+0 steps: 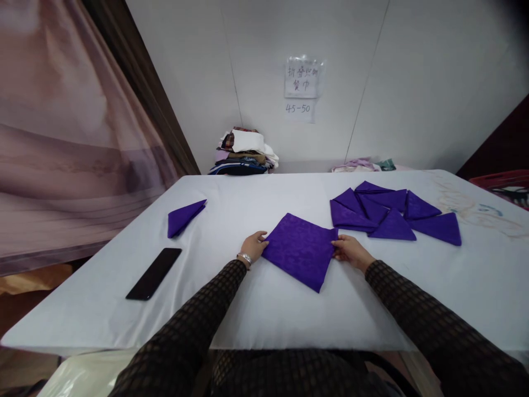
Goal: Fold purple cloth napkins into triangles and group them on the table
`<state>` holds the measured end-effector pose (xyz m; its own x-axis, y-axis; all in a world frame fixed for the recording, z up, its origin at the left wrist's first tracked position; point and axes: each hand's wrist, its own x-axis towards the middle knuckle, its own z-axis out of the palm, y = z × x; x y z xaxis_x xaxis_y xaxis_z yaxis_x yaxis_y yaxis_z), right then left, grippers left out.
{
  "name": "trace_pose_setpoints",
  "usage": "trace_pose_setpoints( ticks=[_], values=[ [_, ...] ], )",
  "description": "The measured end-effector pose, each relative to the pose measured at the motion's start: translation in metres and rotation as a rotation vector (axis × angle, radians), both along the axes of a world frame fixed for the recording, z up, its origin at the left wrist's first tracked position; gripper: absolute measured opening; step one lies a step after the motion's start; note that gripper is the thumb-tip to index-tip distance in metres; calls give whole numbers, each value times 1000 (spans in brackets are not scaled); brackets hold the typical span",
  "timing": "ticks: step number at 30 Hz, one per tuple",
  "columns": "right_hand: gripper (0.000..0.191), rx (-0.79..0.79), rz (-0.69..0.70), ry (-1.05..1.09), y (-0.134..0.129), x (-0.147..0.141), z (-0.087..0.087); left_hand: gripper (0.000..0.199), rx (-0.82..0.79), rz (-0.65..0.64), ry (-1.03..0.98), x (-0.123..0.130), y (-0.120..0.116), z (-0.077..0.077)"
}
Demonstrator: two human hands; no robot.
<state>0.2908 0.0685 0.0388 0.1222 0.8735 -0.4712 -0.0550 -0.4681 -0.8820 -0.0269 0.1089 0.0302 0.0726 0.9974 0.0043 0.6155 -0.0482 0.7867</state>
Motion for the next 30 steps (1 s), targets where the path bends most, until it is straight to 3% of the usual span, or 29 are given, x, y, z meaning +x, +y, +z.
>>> trace_pose_setpoints(
  ticks=[10,15,20,22,25,28,30],
  values=[
    [12,26,101,-193,5,12,-5,33,-5,35,44,-9,-2,-2],
    [7,167,18,-452,8,29,0,33,-6,26,66,-9,-2,-3],
    [22,403,-30,-570,7,24,1,33,12,6,94,-7,-2,-2],
    [25,577,89,-652,3,10,-4,32,18,-10,101,-7,-2,-2],
    [38,770,390,-840,-4,-12,-13,33,39,-22,127,-8,-2,-5],
    [51,729,570,-977,-10,-23,-20,33,62,-25,149,-9,-3,-10],
    [54,730,597,-1023,-13,-21,-20,32,77,-31,161,-9,-4,-12]
  ],
)
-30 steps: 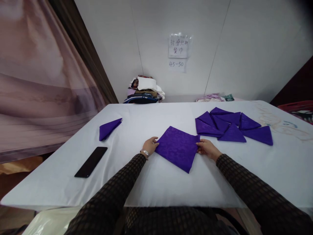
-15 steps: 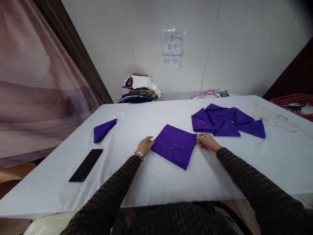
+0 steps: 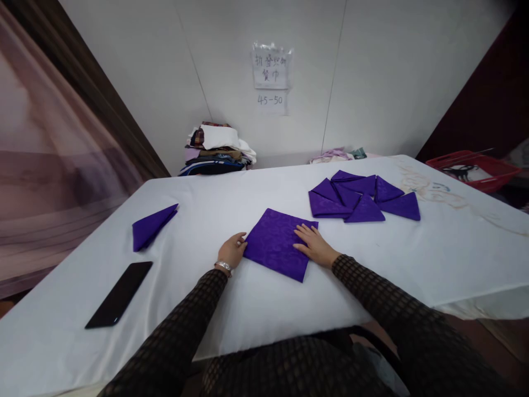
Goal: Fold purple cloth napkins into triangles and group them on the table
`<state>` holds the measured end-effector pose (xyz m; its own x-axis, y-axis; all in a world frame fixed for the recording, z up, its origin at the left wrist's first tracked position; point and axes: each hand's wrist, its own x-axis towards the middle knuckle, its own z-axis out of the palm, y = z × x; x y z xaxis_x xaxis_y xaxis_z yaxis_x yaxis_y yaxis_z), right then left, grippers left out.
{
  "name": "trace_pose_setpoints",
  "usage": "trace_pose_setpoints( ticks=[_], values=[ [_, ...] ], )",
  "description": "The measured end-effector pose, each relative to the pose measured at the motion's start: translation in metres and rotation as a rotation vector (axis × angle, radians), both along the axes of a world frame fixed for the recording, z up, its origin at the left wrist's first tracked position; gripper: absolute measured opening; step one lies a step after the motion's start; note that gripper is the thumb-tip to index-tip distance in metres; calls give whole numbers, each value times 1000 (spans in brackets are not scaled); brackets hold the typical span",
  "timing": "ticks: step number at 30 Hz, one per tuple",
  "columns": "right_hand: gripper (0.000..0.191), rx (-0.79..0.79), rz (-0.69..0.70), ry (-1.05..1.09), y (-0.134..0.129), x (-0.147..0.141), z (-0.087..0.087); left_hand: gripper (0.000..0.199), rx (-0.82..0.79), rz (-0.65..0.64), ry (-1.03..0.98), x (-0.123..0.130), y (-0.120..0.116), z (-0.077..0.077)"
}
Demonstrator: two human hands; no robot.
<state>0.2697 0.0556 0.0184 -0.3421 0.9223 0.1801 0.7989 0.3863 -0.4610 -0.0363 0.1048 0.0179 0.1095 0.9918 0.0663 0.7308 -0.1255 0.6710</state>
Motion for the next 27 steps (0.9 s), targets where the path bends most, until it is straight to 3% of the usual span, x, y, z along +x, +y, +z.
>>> trace_pose_setpoints(
  ticks=[6,14,19,23,27],
  values=[
    [50,105,-161,-37,-7,24,-3,32,29,-6,34,0,-2,0],
    [54,-7,-138,-87,-14,32,-14,31,100,-33,155,0,-5,-1],
    [55,-25,-139,-122,-16,31,-6,26,194,-50,221,6,-12,14],
    [56,49,-97,-124,-16,20,5,31,281,-216,254,38,-34,29],
    [58,76,27,-187,-11,5,7,50,325,-563,349,78,-65,24]
  ],
)
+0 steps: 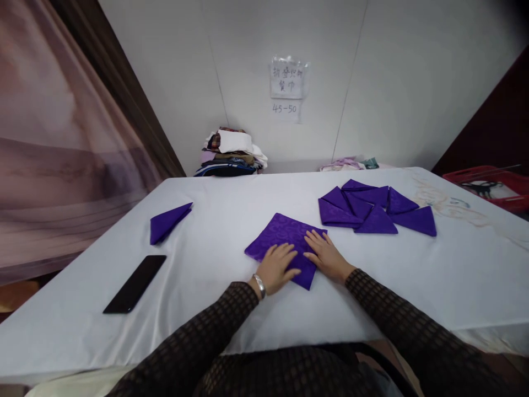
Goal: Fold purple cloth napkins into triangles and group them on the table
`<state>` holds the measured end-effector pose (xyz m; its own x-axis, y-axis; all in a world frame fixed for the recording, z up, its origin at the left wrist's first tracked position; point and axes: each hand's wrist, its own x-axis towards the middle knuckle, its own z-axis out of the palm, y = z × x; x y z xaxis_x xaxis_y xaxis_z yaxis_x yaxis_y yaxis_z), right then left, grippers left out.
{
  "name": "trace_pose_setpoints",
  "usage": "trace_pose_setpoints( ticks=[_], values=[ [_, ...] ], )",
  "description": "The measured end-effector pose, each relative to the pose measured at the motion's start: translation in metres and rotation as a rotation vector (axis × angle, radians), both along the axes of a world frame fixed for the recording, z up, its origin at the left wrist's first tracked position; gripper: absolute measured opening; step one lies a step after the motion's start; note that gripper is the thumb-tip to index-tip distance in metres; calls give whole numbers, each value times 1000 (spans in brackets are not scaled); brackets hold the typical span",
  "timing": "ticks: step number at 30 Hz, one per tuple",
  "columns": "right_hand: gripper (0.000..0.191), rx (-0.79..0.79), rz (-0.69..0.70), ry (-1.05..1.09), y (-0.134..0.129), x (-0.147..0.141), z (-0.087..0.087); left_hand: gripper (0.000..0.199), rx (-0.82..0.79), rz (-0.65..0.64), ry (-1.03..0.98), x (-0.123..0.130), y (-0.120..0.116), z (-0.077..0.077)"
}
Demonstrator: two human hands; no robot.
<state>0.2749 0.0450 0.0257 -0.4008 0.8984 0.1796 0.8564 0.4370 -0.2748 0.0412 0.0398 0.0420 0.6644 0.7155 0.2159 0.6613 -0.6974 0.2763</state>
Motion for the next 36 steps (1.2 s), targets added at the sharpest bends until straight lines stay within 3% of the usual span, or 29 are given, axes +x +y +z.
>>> trace_pose_setpoints(
  ticks=[3,8,13,16,19,22,25,29,36],
  values=[
    [60,-37,11,-47,6,-2,-8,69,9,-103,110,11,-15,-15],
    [62,-97,-13,-88,12,9,-20,72,-26,-83,136,6,-19,-29],
    [63,-102,0,-91,9,-10,6,73,-85,-86,109,6,-21,-23],
    [63,-51,98,-37,-4,-43,26,72,-99,-70,105,9,-24,-20],
    [67,-61,227,-5,-25,-71,31,64,-60,-70,119,9,-26,-19],
    [70,-61,198,-30,-45,-75,18,62,-41,-78,147,8,-25,-20],
    [71,2,121,-64,-58,-59,-5,68,-33,-80,166,7,-24,-21],
    [68,68,149,-127,-69,-35,-27,66,7,-60,165,7,-25,-22],
    [67,25,148,-141,-75,-29,-28,79,-141,-100,187,5,-12,-17]
  ],
)
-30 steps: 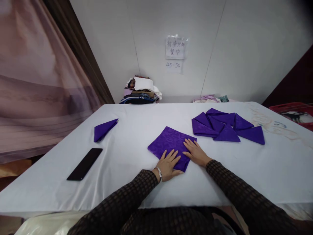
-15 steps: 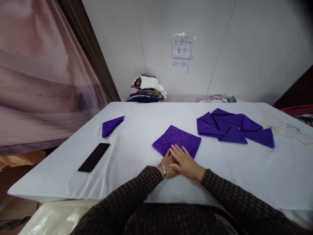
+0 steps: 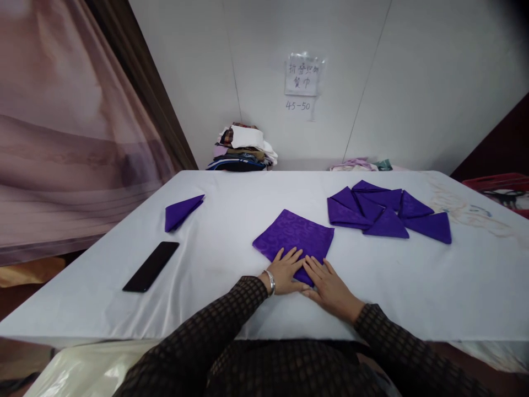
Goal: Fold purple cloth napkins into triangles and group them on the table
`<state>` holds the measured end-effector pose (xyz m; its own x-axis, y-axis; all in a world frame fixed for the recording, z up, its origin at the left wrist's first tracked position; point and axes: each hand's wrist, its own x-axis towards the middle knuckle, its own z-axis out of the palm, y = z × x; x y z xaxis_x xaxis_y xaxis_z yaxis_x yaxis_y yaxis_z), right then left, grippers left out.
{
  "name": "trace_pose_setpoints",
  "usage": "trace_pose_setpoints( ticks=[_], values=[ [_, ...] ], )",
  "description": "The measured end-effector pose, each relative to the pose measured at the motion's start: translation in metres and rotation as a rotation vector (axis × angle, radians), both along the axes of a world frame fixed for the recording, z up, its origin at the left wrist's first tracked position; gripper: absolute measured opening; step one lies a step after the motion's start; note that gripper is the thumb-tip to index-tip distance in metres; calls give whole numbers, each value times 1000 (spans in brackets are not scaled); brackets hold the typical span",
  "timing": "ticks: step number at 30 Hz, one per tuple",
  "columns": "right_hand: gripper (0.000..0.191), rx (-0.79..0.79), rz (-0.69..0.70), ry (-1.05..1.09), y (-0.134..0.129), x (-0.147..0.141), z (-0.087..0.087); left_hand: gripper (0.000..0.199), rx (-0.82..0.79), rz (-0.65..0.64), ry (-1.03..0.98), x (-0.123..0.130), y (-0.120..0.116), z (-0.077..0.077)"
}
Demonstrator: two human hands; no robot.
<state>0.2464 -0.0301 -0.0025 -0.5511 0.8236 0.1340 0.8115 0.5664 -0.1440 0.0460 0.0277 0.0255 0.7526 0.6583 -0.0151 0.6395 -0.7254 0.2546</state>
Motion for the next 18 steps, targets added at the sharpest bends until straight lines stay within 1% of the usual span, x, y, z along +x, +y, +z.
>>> trace_pose_setpoints(
  ticks=[2,4,6,8,11,14,16,18],
  values=[
    [67,-33,1,2,0,-1,4,74,30,57,-12,-9,8,7],
    [66,-60,-1,8,0,-1,7,65,118,169,-23,-22,18,11],
    [66,-83,-6,18,-1,-1,10,60,172,284,-10,-37,26,10],
    [67,-110,-10,27,-3,-2,15,60,175,361,14,-49,33,4],
    [69,-158,-12,45,-1,-3,25,62,188,382,24,-57,37,-7],
    [68,-154,-46,85,10,-1,38,63,197,368,8,-58,38,-14],
    [66,-121,-114,108,24,4,44,63,183,367,-6,-57,38,-14],
    [65,-91,-216,110,41,10,45,62,156,370,-16,-57,39,-12]
  ],
)
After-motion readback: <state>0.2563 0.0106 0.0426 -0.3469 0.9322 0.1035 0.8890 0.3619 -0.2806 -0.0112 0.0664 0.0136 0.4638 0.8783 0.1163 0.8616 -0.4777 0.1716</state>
